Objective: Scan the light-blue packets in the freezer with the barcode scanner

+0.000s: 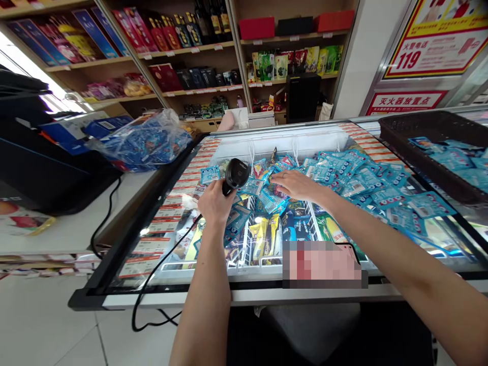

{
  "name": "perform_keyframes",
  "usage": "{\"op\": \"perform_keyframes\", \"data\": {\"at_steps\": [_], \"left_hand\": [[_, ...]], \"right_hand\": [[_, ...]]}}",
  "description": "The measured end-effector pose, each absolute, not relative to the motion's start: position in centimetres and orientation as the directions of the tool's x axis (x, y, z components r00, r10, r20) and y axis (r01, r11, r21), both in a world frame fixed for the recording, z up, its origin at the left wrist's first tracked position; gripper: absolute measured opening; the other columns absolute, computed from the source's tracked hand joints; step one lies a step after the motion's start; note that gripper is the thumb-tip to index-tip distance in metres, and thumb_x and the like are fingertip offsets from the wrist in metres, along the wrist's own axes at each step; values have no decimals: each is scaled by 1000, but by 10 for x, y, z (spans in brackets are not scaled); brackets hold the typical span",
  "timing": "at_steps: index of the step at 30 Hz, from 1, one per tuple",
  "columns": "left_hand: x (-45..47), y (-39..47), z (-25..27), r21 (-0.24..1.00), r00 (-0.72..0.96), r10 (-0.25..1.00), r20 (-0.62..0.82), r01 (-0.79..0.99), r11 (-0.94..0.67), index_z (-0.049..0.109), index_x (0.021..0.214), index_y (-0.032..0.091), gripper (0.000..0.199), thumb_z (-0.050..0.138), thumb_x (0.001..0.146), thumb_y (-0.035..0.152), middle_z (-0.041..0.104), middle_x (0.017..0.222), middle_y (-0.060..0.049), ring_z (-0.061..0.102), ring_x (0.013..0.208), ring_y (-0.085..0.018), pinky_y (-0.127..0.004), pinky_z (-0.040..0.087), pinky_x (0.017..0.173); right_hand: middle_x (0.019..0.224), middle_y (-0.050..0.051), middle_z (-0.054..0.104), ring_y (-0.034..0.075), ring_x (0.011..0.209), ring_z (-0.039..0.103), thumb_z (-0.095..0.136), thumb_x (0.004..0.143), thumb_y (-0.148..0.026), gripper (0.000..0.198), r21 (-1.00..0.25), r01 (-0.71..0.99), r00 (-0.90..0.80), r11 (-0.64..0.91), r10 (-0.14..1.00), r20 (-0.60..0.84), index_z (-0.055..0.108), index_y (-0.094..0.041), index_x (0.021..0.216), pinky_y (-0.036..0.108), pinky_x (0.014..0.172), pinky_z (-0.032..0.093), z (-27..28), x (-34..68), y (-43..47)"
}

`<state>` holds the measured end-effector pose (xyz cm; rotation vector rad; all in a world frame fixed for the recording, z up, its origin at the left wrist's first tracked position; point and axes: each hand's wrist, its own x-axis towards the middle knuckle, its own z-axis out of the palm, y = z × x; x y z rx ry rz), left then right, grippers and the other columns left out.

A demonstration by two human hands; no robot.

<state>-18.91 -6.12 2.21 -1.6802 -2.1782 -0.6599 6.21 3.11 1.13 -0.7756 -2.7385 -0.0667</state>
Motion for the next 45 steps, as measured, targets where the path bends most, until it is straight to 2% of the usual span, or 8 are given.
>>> {"op": "perform_keyframes", "data": {"at_steps": [5, 12, 17, 22, 26, 30, 39, 45], "left_hand": [[-191, -61, 20, 178, -265, 817, 512, 963, 201, 59, 109, 24, 37, 52, 80, 45, 66, 104, -5, 61, 91, -24, -30, 39, 67], [-192, -60, 20, 183, -281, 811, 513, 959, 216, 60, 109, 24, 37, 52, 80, 45, 66, 103, -5, 61, 93, -25, -31, 39, 66], [-191, -61, 20, 170, -252, 819, 515, 967, 191, 59, 109, 25, 36, 53, 80, 44, 66, 103, -4, 61, 94, -24, -30, 40, 67], [-189, -60, 18, 154, -210, 835, 508, 976, 152, 59, 109, 24, 35, 54, 79, 42, 65, 108, -4, 60, 98, -24, -30, 40, 68], [-189, -61, 18, 149, -196, 840, 506, 979, 139, 59, 109, 24, 35, 55, 79, 42, 66, 107, -4, 60, 98, -25, -30, 41, 68], [-188, -61, 19, 143, -193, 841, 505, 980, 139, 59, 109, 23, 36, 55, 79, 42, 66, 105, -6, 60, 97, -25, -30, 41, 67], [-185, -60, 15, 95, -113, 848, 518, 993, 74, 59, 109, 25, 34, 53, 81, 43, 65, 100, -4, 60, 96, -23, -29, 37, 63], [-184, -61, 15, 57, -71, 863, 501, 997, 49, 58, 111, 25, 35, 53, 81, 42, 65, 100, -5, 60, 95, -23, -30, 37, 64]], "right_hand": [[132, 3, 53, 21, 120, 45, 43, 90, -20, 41, -5, 380, -888, 925, 367, 278, 51, -26, 130, 38, 95, 36, 0, 38, 38], [99, 6, 66, 22, 94, 54, 41, 93, -31, 29, 30, 461, -855, 887, 435, 282, 66, -23, 105, 37, 83, 36, 4, 53, 24], [97, 6, 65, 20, 93, 54, 36, 95, -36, 34, -53, 619, -723, 784, 594, 352, 66, -21, 102, 34, 83, 37, 6, 46, 25], [103, 18, 64, 32, 106, 50, 51, 84, -55, 53, -38, 863, -460, 503, 816, 350, 61, -11, 112, 42, 84, 39, -1, 33, 38], [97, 17, 66, 34, 102, 54, 60, 73, -62, 58, -47, 884, -430, 464, 850, 303, 63, -13, 105, 45, 85, 41, -1, 31, 47], [99, 15, 66, 30, 97, 58, 69, 63, -61, 64, -188, 877, -375, 442, 874, 308, 63, -14, 106, 39, 82, 44, 0, 37, 56], [72, 1, 67, 16, 67, 62, 62, 75, -41, 24, -643, 684, -174, 345, 933, 315, 65, -18, 81, 28, 65, 46, 2, 68, 66], [66, 0, 66, 17, 60, 65, 53, 82, -38, 25, -850, 455, -128, 266, 964, 234, 56, -18, 97, 30, 59, 50, -9, 82, 69]]}}
